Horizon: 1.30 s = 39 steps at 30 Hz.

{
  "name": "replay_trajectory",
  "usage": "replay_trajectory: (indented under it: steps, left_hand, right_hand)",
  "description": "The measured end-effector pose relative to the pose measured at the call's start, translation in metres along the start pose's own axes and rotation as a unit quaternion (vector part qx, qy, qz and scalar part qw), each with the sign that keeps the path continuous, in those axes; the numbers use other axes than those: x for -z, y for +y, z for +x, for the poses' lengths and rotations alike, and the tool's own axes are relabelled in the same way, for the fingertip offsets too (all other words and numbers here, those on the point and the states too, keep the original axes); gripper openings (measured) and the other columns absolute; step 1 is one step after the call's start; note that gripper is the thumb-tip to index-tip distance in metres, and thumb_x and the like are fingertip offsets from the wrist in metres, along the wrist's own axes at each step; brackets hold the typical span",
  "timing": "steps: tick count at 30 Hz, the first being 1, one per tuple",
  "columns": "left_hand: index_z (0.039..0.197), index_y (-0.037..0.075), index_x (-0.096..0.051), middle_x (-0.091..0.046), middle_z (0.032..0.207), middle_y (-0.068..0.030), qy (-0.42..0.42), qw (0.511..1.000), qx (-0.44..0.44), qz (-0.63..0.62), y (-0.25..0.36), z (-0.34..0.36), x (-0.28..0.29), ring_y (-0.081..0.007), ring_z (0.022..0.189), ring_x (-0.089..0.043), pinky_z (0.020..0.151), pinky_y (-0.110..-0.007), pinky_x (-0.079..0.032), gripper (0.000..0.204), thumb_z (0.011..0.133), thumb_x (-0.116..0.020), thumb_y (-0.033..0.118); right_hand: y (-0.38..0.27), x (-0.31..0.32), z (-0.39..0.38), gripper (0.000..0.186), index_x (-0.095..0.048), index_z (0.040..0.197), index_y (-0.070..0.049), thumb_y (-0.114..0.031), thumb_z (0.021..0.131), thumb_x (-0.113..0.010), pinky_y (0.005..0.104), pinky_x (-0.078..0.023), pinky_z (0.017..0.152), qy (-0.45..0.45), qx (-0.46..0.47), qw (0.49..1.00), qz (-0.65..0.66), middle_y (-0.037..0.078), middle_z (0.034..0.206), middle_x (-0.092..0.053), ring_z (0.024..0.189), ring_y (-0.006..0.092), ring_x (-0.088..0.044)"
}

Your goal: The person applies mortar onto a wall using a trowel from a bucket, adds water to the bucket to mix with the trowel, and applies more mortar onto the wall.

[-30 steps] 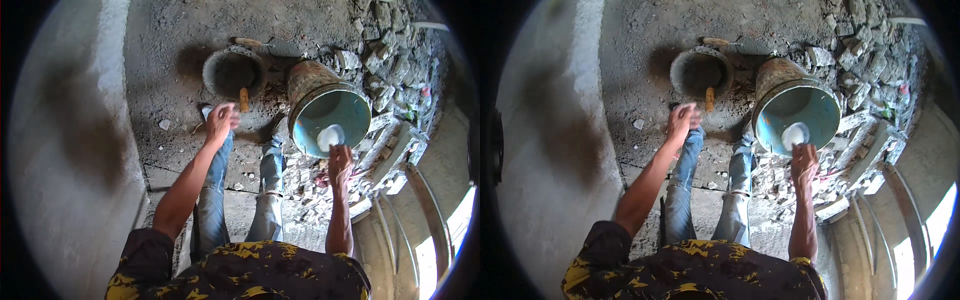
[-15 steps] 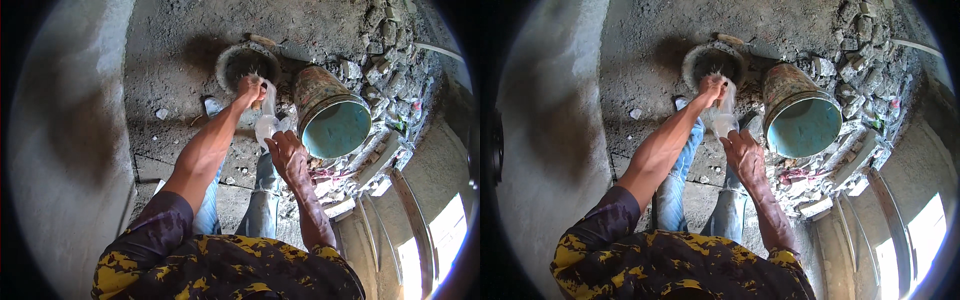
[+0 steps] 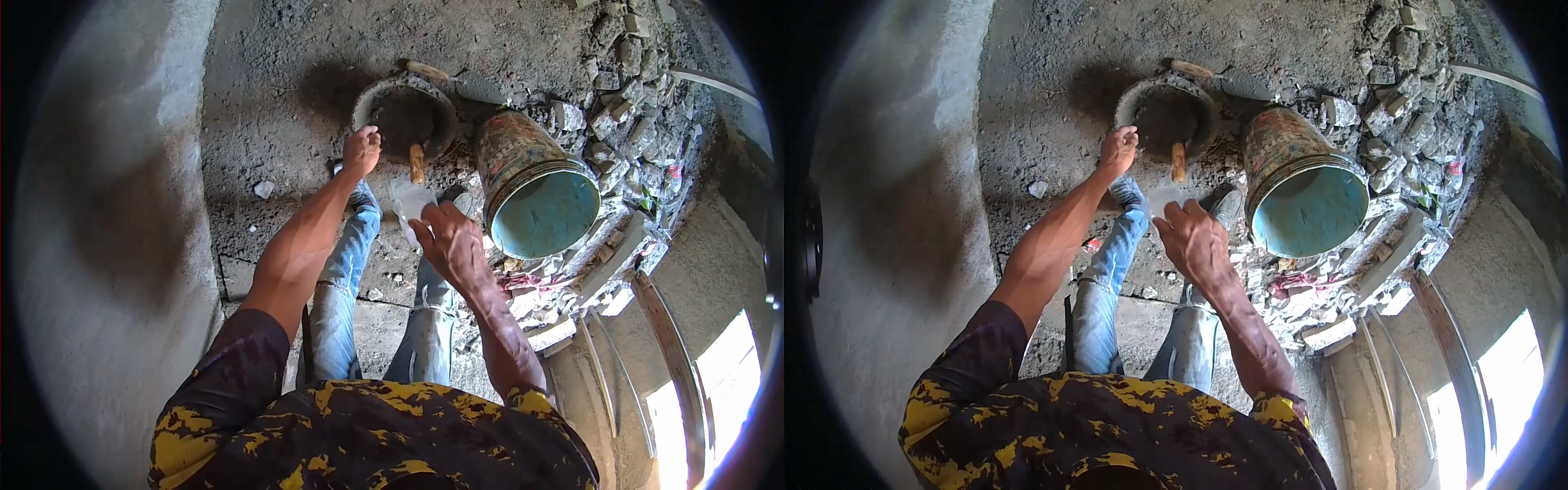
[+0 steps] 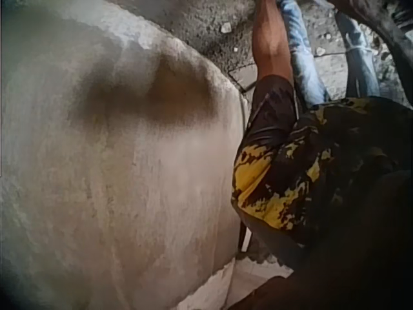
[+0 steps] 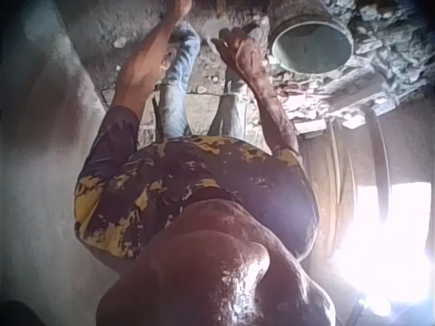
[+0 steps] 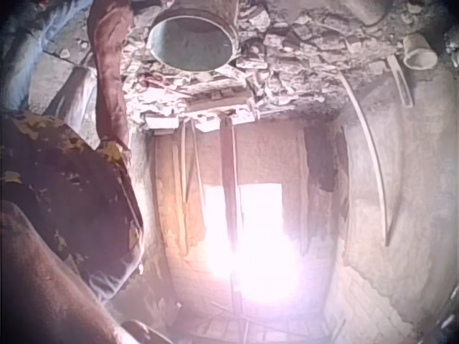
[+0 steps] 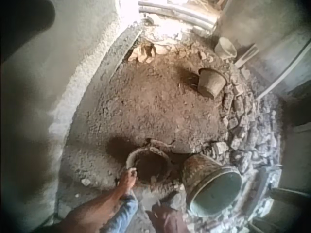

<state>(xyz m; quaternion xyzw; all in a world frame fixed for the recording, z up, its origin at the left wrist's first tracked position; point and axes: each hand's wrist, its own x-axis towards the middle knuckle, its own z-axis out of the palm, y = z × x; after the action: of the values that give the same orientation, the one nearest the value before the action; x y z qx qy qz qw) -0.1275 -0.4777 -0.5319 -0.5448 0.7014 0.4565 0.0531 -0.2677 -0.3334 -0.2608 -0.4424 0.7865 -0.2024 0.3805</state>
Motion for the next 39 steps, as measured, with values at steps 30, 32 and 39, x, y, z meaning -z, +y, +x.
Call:
replay_trajectory:
  steps: [30, 32, 39]
  left_hand:
    - [0.111, 0.016, -0.063, -0.054, 0.109, -0.0060, -0.214, 0.722, -0.538, 0.379, 0.129, 0.065, -0.050, -0.0255, 0.116, -0.048, 0.111, -0.056, -0.021, 0.029, 0.082, -0.064, 0.017]
    - [0.105, 0.015, -0.065, -0.056, 0.104, -0.0045, -0.226, 0.715, -0.548, 0.370, 0.140, 0.069, -0.040, -0.0241, 0.111, -0.051, 0.111, -0.053, -0.022, 0.021, 0.083, -0.064, 0.017]
    - [0.099, 0.012, -0.064, -0.056, 0.107, -0.0029, -0.220, 0.727, -0.556, 0.337, 0.132, 0.058, 0.004, -0.0228, 0.114, -0.049, 0.109, -0.053, -0.025, 0.014, 0.085, -0.063, 0.016]
  right_hand:
    - [0.145, -0.228, 0.051, 0.048, -0.055, 0.112, 0.003, -0.034, 0.085, -0.066, 0.0404, -0.051, 0.075, 0.197, -0.381, 0.836, 0.342, 0.021, 0.097, -0.062, 0.091, 0.0301, -0.063]
    - [0.137, -0.239, 0.097, 0.059, -0.054, 0.110, 0.005, -0.044, 0.080, -0.070, 0.0367, -0.052, 0.063, 0.205, -0.420, 0.661, 0.587, 0.019, 0.088, -0.063, 0.077, 0.0265, -0.064]
    - [0.060, -0.245, 0.104, 0.069, -0.030, 0.141, -0.004, -0.023, 0.085, -0.066, 0.0288, -0.045, 0.040, 0.340, -0.433, 0.466, 0.692, 0.008, 0.072, -0.058, 0.048, 0.0147, -0.053]
